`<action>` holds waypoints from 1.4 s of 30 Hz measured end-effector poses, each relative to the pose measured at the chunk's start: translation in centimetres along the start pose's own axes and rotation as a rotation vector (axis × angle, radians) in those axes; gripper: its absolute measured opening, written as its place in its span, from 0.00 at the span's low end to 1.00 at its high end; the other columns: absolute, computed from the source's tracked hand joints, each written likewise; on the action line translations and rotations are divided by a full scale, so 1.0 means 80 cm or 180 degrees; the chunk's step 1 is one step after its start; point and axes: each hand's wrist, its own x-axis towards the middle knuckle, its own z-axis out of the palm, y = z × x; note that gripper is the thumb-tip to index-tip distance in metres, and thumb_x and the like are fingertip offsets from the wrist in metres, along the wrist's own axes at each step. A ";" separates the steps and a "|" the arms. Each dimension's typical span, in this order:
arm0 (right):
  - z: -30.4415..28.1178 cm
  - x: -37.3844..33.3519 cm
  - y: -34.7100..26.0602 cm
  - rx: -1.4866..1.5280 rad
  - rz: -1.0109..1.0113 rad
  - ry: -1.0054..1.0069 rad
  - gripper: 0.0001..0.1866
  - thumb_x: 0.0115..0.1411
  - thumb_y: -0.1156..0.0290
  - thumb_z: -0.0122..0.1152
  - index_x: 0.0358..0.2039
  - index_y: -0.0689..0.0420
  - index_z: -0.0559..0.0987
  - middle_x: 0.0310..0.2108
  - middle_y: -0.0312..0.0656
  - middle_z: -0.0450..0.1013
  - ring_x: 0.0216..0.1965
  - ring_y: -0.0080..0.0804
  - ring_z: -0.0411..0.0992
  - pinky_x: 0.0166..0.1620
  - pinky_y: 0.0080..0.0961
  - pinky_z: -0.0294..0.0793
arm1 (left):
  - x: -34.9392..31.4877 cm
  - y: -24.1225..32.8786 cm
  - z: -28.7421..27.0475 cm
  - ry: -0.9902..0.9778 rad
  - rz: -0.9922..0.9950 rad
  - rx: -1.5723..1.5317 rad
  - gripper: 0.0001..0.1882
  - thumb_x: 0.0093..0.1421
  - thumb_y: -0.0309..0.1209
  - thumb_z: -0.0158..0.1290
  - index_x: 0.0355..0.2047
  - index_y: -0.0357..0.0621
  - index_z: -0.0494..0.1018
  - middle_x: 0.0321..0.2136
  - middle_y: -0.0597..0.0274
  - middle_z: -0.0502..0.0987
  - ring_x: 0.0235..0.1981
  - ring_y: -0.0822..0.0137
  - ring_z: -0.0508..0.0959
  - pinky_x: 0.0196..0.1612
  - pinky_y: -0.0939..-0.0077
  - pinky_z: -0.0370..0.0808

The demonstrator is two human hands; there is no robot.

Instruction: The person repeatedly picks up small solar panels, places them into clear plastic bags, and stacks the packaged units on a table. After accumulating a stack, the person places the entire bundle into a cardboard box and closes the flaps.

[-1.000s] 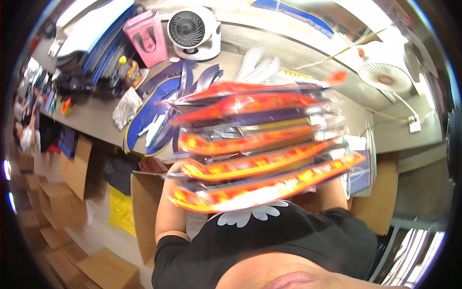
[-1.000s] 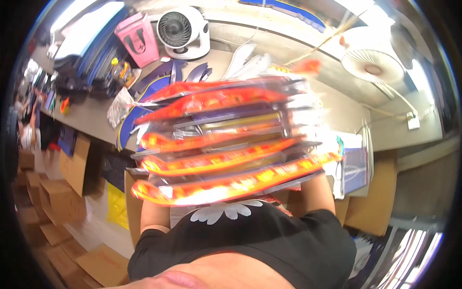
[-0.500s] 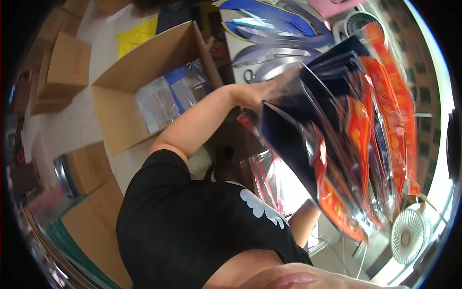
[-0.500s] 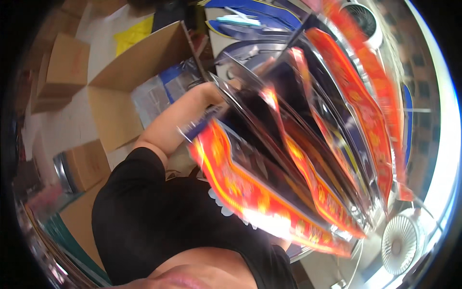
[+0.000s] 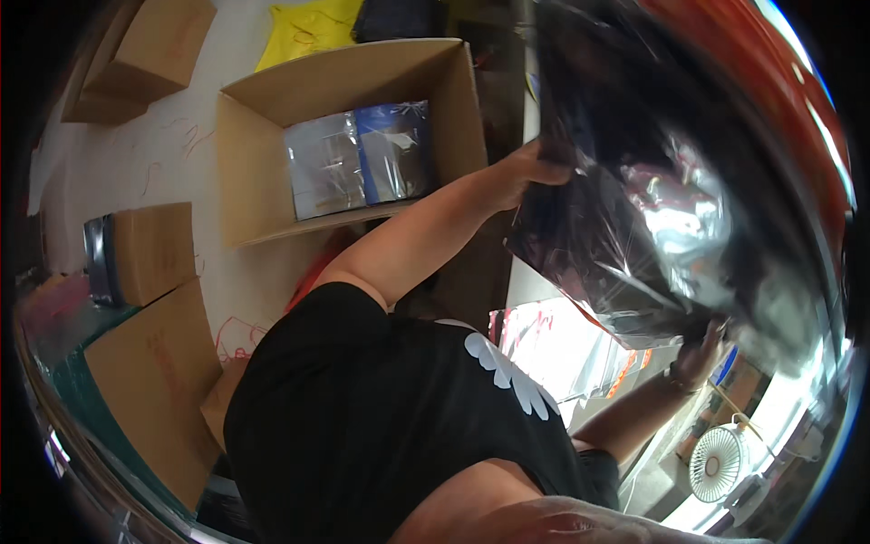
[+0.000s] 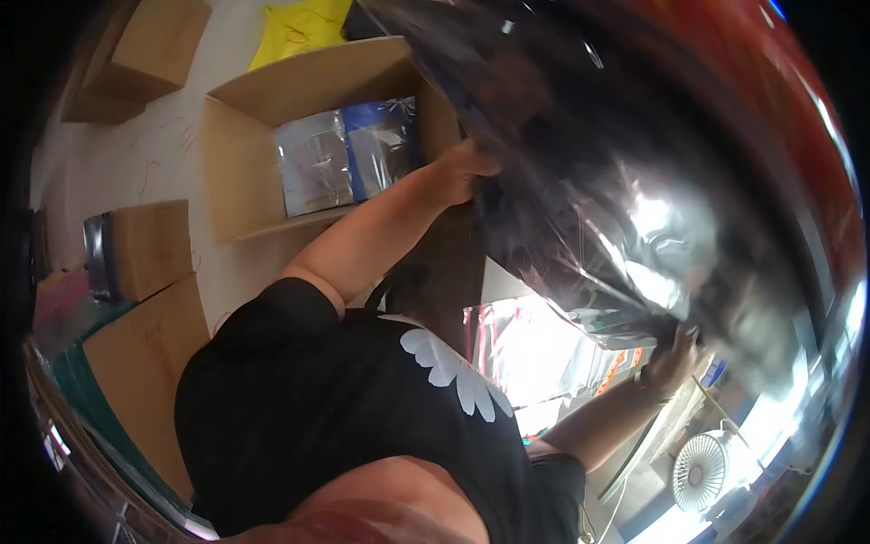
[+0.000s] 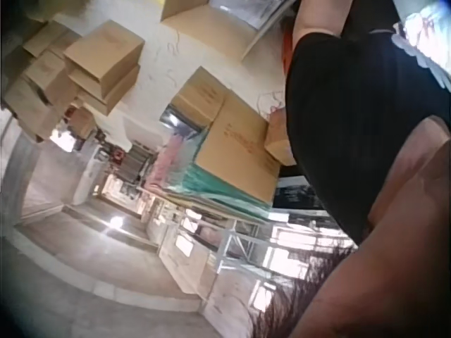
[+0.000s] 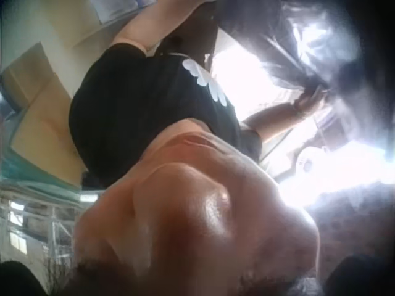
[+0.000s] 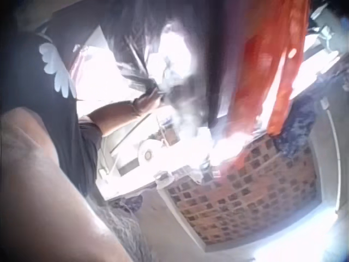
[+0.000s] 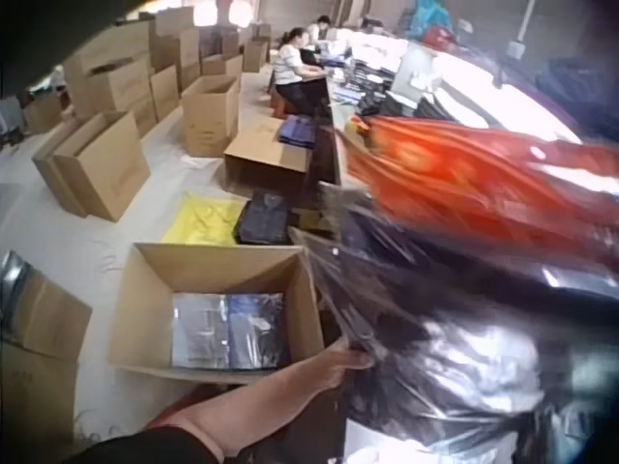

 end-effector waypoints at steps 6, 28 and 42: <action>0.308 0.078 -0.153 -0.1546 -0.0434 -0.1233 0.23 0.59 0.58 0.61 0.47 0.63 0.76 0.35 0.37 0.76 0.36 0.25 0.72 0.42 0.21 0.70 | -0.100 0.092 -0.054 0.1016 0.0160 -0.1175 0.28 0.54 0.44 0.59 0.50 0.42 0.70 0.47 0.53 0.75 0.50 0.57 0.75 0.55 0.58 0.69; 0.719 0.146 0.317 -0.0876 0.2892 -0.3874 0.31 0.55 0.45 0.62 0.46 0.62 0.77 0.39 0.43 0.77 0.34 0.33 0.76 0.41 0.28 0.74 | -0.277 0.193 -0.409 0.3628 -0.0665 -0.0025 0.21 0.58 0.47 0.52 0.41 0.41 0.76 0.36 0.53 0.80 0.33 0.57 0.79 0.43 0.63 0.75; 0.882 0.004 0.559 0.0818 0.3410 -0.2360 0.43 0.39 0.64 0.78 0.52 0.63 0.65 0.39 0.47 0.74 0.39 0.37 0.75 0.43 0.36 0.75 | -0.410 0.177 -0.688 0.4594 -0.0969 0.0029 0.21 0.52 0.40 0.55 0.42 0.38 0.75 0.37 0.54 0.79 0.38 0.57 0.78 0.46 0.63 0.74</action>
